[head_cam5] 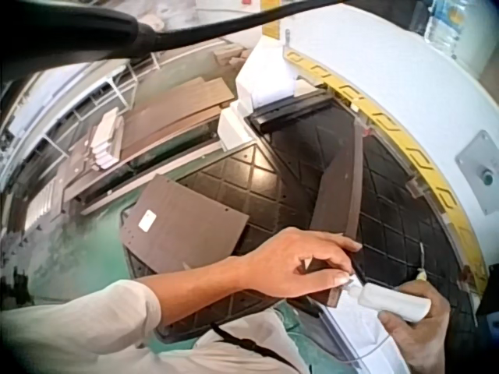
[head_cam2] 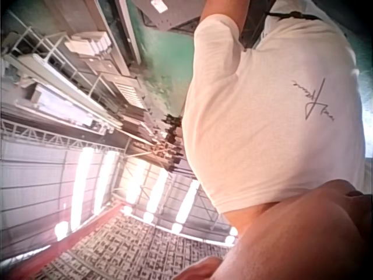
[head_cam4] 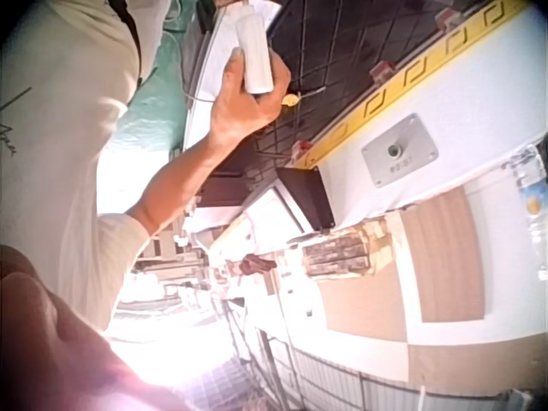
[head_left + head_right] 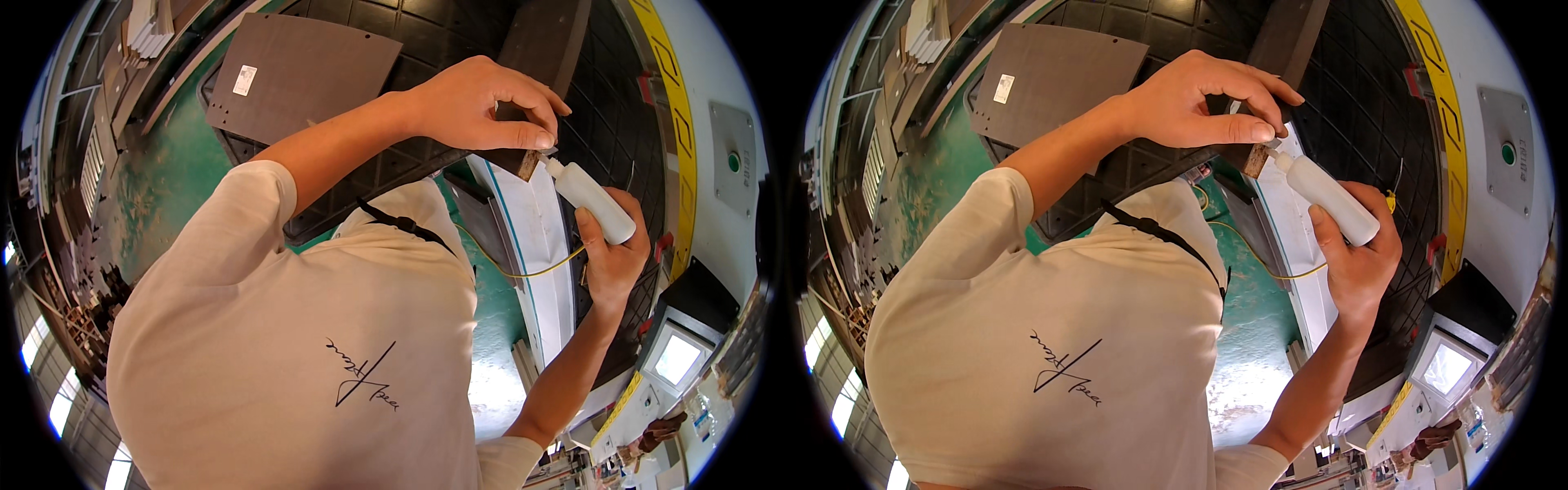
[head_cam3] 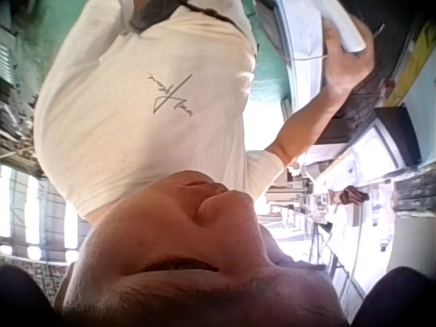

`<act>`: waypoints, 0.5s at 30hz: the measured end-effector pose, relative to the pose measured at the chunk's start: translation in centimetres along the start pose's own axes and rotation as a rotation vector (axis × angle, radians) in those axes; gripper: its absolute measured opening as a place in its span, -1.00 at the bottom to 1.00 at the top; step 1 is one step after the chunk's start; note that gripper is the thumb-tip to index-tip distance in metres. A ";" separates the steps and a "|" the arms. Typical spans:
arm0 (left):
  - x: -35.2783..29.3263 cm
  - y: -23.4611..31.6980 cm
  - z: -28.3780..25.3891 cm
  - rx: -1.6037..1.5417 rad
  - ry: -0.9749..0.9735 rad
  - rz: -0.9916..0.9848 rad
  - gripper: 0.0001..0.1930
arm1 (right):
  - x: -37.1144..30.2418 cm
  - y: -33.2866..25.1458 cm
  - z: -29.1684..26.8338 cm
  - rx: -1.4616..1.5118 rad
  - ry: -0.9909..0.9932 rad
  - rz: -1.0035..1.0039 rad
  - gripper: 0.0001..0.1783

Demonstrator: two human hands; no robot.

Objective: The person cleans a dark rectangular board with a cloth, then uses a yellow air blower to clear dust. They apply glue from a white bottle to the board's edge and attach a small wooden piece, pressing it into place. The person repeats the gluing and attaching process on another board.

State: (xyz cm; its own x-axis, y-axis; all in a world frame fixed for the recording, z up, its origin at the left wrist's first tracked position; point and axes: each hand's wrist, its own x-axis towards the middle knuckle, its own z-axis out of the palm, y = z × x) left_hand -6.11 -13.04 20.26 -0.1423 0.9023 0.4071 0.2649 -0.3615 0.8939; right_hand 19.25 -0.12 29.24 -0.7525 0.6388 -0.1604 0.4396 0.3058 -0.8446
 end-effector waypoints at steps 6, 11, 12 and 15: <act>0.1 0.1 0.0 -0.001 0.000 0.002 -0.82 | -1.2 -0.2 -0.3 -0.046 -0.059 -0.013 -0.66; 0.0 0.0 0.1 0.007 0.002 -0.012 -0.81 | -0.4 -0.6 0.4 0.006 -0.031 0.022 -0.66; 0.0 -0.1 0.0 0.006 -0.001 0.000 -0.81 | -0.5 -0.5 0.2 0.006 -0.033 0.022 -0.66; 0.2 -0.3 0.2 0.003 -0.003 0.015 -0.80 | -0.9 0.0 -0.3 -0.021 -0.087 -0.031 -0.66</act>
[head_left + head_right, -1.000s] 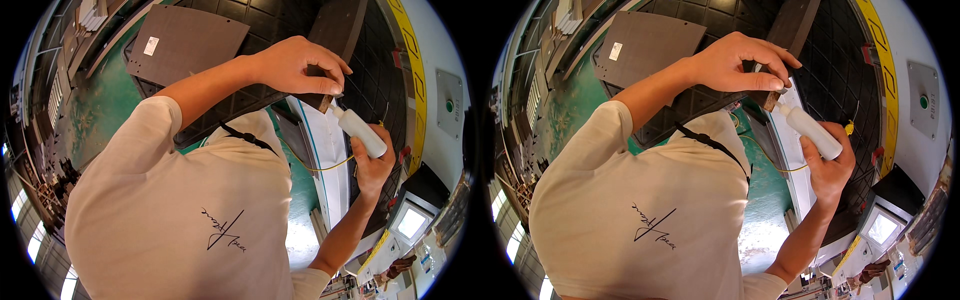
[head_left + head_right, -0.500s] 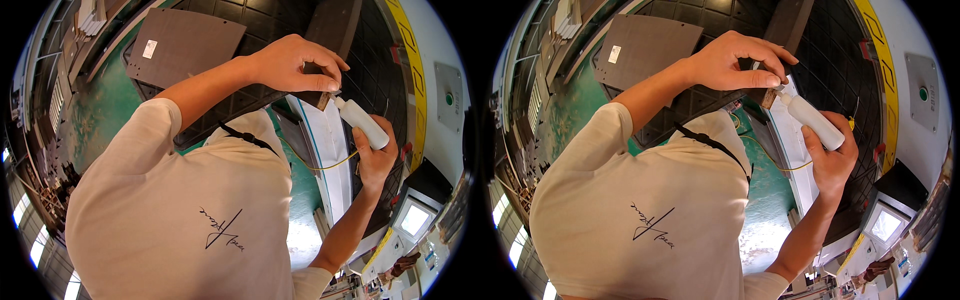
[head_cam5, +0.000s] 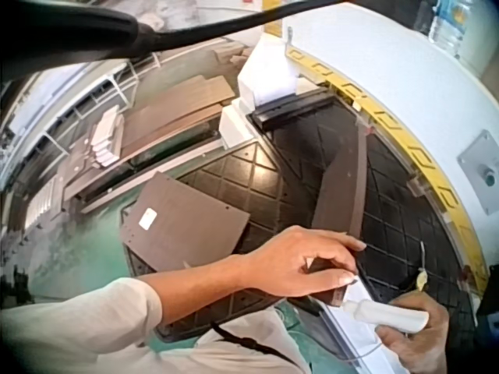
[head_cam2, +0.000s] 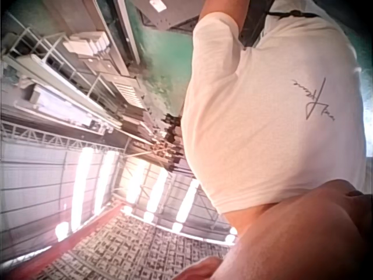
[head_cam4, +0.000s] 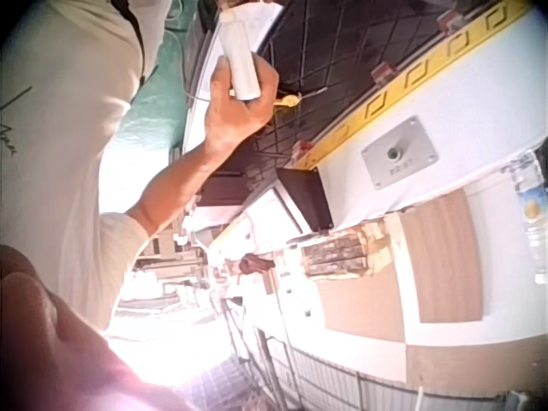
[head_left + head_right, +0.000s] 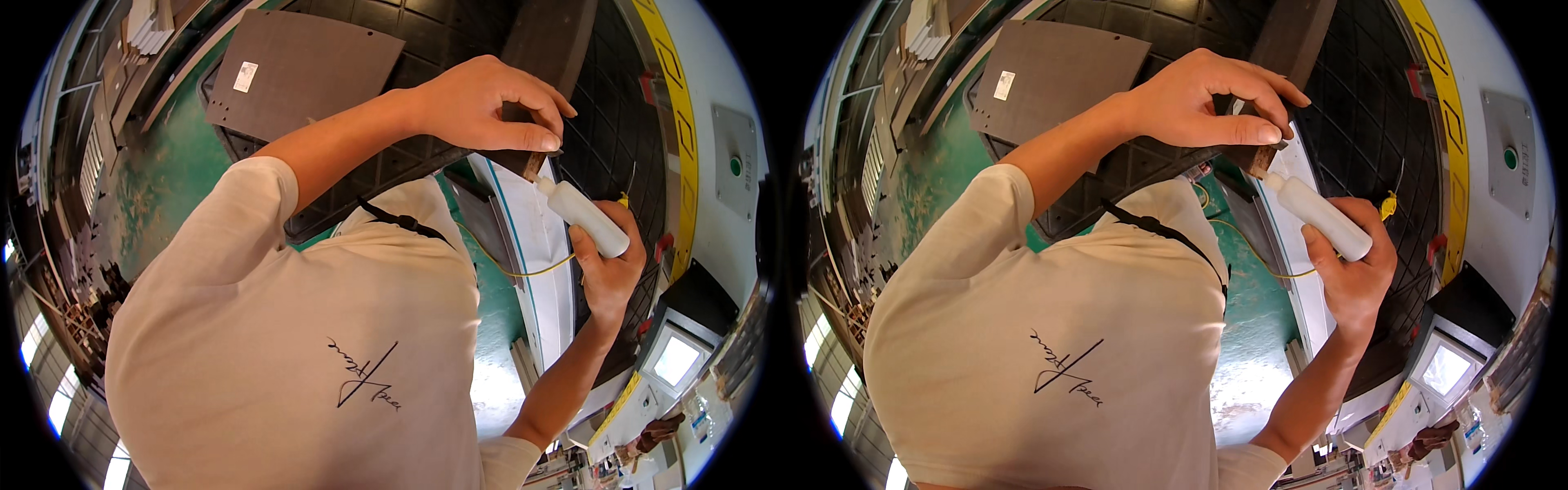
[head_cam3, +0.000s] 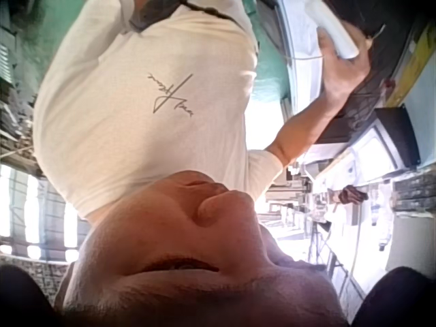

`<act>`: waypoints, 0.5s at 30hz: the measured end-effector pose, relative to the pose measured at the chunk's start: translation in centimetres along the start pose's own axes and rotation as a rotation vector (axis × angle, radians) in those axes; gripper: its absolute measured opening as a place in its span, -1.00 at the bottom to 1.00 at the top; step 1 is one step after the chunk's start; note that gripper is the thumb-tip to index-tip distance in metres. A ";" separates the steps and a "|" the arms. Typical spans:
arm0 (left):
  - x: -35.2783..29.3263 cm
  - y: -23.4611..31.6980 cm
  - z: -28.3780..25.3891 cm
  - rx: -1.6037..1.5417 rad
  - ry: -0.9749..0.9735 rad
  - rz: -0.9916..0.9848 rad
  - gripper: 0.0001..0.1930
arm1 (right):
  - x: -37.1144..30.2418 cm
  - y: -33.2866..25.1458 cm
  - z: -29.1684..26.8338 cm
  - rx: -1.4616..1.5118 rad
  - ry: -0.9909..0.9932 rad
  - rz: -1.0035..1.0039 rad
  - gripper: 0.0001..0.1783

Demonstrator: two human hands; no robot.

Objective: The person cleans a dark rectangular board with a cloth, then uses a yellow air blower to clear dust. They apply glue from a white bottle to the board's edge and attach a small wooden piece, pressing it into place. The person repeats the gluing and attaching process on another board.

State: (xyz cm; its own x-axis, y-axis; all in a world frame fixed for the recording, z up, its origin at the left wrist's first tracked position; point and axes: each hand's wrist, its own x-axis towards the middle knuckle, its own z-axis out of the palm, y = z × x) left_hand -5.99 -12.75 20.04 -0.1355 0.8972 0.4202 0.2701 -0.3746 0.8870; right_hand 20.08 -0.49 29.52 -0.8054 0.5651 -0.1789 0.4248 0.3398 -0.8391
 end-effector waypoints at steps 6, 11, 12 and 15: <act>0.0 0.4 -0.1 -0.015 -0.009 -0.041 -0.79 | 0.9 -0.6 0.2 -0.039 0.059 -0.020 -0.68; -0.1 0.2 -0.1 -0.011 0.002 -0.019 -0.80 | 0.2 -0.9 -0.1 -0.080 -0.004 -0.049 -0.68; 0.0 0.3 -0.2 0.000 -0.006 -0.024 -0.80 | 0.4 -1.0 0.0 -0.057 0.035 -0.011 -0.67; 0.0 0.3 -0.2 0.003 -0.008 -0.020 -0.80 | 0.6 -1.0 0.0 -0.026 0.077 0.027 -0.65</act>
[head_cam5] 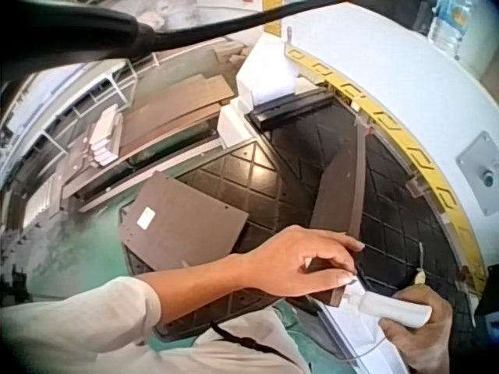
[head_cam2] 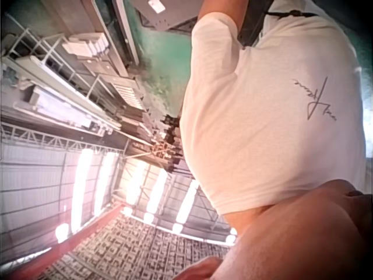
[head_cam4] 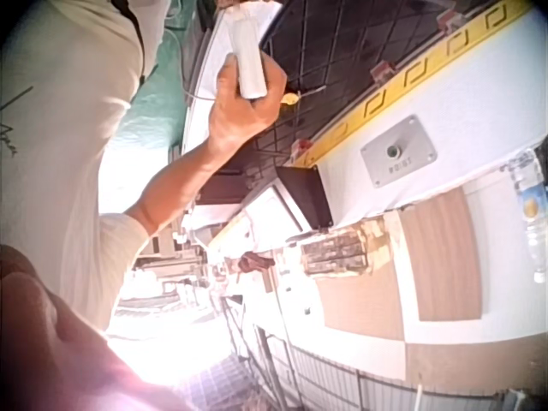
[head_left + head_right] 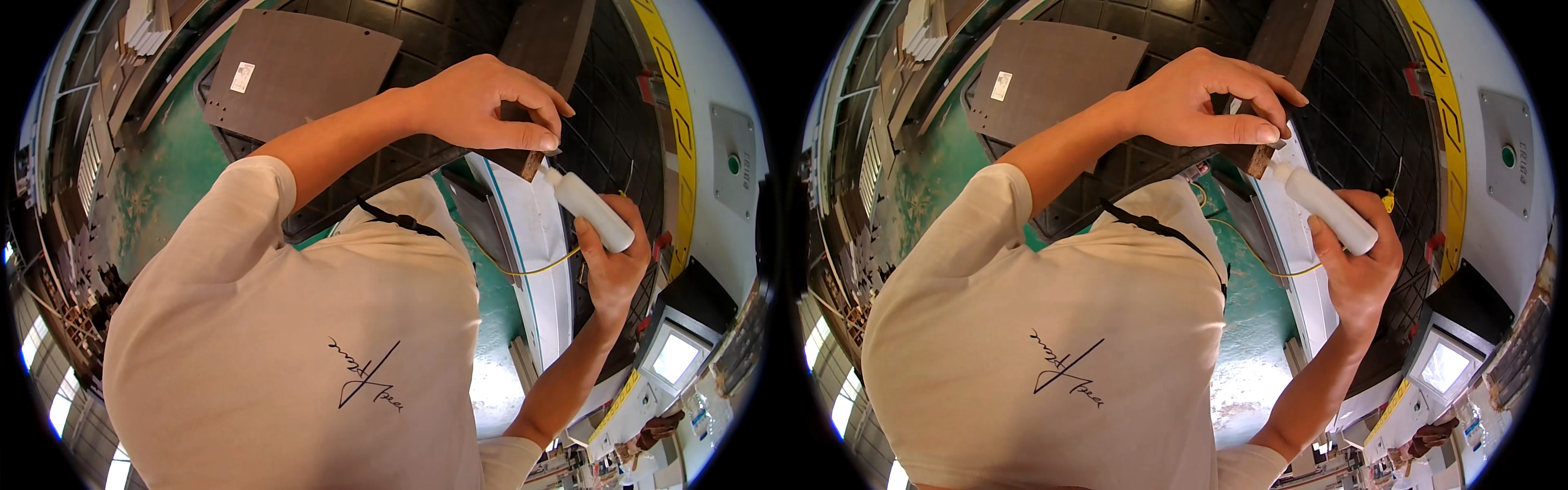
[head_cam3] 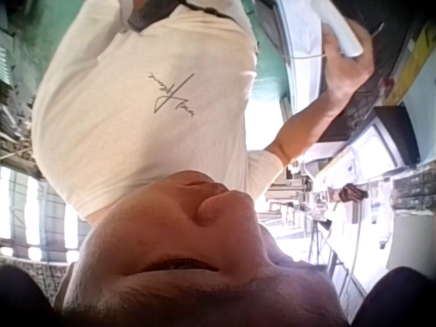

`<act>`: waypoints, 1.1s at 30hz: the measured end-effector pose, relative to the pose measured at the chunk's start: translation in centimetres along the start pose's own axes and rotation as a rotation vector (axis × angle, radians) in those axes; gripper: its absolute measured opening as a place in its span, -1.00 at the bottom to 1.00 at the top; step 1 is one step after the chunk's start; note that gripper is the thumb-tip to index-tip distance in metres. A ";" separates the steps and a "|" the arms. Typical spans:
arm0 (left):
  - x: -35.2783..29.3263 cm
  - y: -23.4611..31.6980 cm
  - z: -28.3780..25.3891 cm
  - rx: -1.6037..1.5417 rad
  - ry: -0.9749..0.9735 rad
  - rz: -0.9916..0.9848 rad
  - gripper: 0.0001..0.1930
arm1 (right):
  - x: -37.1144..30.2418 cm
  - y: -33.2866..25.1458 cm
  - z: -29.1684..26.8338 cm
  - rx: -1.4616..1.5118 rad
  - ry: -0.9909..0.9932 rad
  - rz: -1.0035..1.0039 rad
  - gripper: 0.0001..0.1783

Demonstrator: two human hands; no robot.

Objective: The person cleans a dark rectangular board with a cloth, then uses a yellow air blower to clear dust. They apply glue from a white bottle to the board's edge and attach a small wooden piece, pressing it into place. The person repeats the gluing and attaching process on another board.

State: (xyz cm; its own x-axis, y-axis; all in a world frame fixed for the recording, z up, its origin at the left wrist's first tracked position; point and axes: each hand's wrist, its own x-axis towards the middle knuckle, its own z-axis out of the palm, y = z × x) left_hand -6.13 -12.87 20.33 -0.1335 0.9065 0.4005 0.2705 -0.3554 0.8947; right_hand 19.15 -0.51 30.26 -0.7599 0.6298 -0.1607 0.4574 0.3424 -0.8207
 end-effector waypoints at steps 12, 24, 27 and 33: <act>-0.3 0.0 -0.2 0.005 0.020 0.010 -0.79 | -0.2 -0.5 -0.1 -0.064 -0.090 -0.089 -0.68; -0.2 0.0 -0.1 -0.009 0.014 0.004 -0.79 | 1.1 -0.9 1.0 -0.051 -0.026 -0.070 -0.70; -0.3 0.0 -0.2 -0.013 0.015 -0.004 -0.80 | 0.9 -0.5 1.0 -0.062 -0.023 -0.114 -0.70; -0.2 0.2 -0.2 -0.023 0.017 -0.016 -0.80 | 0.7 -1.3 1.0 -0.050 -0.042 -0.096 -0.69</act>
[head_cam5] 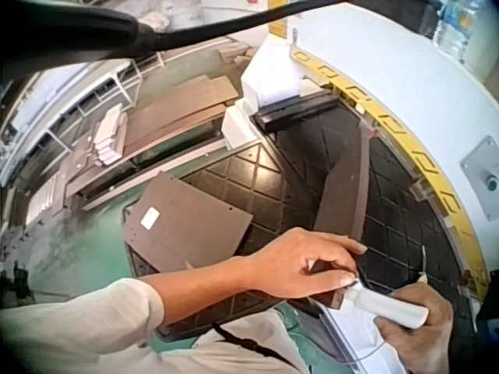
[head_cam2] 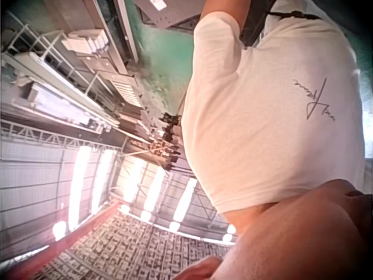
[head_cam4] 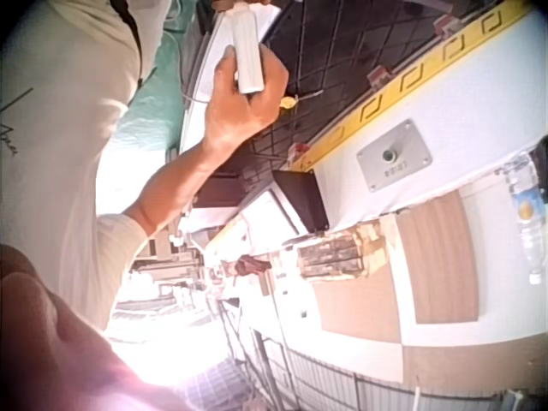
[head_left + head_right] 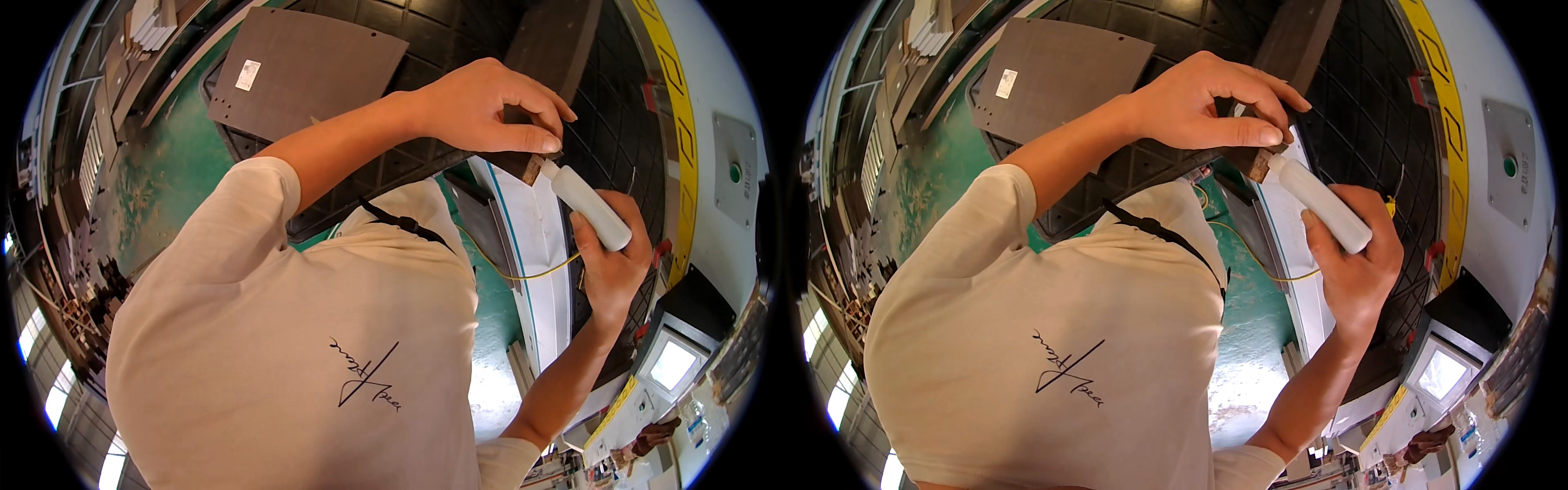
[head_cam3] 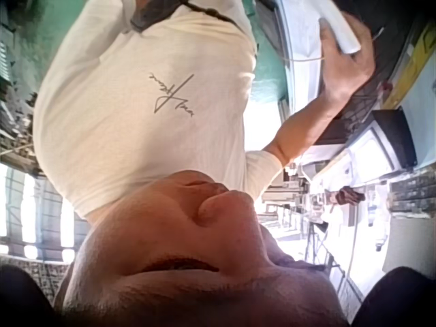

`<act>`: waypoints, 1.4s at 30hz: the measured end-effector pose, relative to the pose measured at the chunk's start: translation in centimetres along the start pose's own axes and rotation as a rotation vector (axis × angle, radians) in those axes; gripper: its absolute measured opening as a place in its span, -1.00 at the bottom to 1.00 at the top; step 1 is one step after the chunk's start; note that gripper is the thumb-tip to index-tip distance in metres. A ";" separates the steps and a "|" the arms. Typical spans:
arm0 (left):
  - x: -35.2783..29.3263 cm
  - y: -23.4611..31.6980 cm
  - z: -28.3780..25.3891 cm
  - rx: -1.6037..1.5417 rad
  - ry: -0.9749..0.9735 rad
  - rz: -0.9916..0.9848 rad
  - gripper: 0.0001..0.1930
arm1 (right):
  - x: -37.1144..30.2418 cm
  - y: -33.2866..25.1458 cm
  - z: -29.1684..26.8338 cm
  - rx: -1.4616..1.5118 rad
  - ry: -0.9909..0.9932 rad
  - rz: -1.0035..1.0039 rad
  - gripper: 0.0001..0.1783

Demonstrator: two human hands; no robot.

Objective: The person cleans a dark rectangular board with a cloth, then uses a yellow air blower to clear dust. They apply glue from a white bottle to the board's edge and attach a small wooden piece, pressing it into place. The person repeats the gluing and attaching process on another board.

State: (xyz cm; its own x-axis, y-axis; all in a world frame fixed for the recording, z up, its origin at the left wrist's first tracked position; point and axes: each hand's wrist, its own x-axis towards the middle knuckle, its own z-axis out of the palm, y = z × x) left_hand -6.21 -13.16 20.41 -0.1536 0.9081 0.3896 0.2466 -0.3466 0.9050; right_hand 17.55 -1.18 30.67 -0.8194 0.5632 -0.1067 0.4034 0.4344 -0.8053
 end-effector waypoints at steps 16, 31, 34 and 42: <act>0.2 -0.3 0.3 -0.020 0.000 0.013 -0.80 | -0.2 0.3 -0.6 -0.067 -0.003 -0.054 -0.69; 0.2 -0.1 0.2 -0.014 -0.006 -0.017 -0.80 | -1.0 0.4 0.3 -0.209 0.111 -0.133 -0.66; 0.2 -0.5 0.4 0.003 0.011 0.015 -0.80 | -1.1 0.7 0.4 -0.167 0.133 -0.110 -0.67; 0.0 -0.7 0.6 -0.011 0.014 0.027 -0.82 | -1.8 0.8 1.0 -0.086 0.170 -0.059 -0.66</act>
State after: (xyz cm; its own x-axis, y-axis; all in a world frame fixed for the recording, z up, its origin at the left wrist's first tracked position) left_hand -5.81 -12.79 19.72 -0.1604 0.8950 0.4162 0.2406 -0.3735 0.8959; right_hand 19.00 -2.51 29.63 -0.7648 0.6426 0.0453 0.3960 0.5244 -0.7538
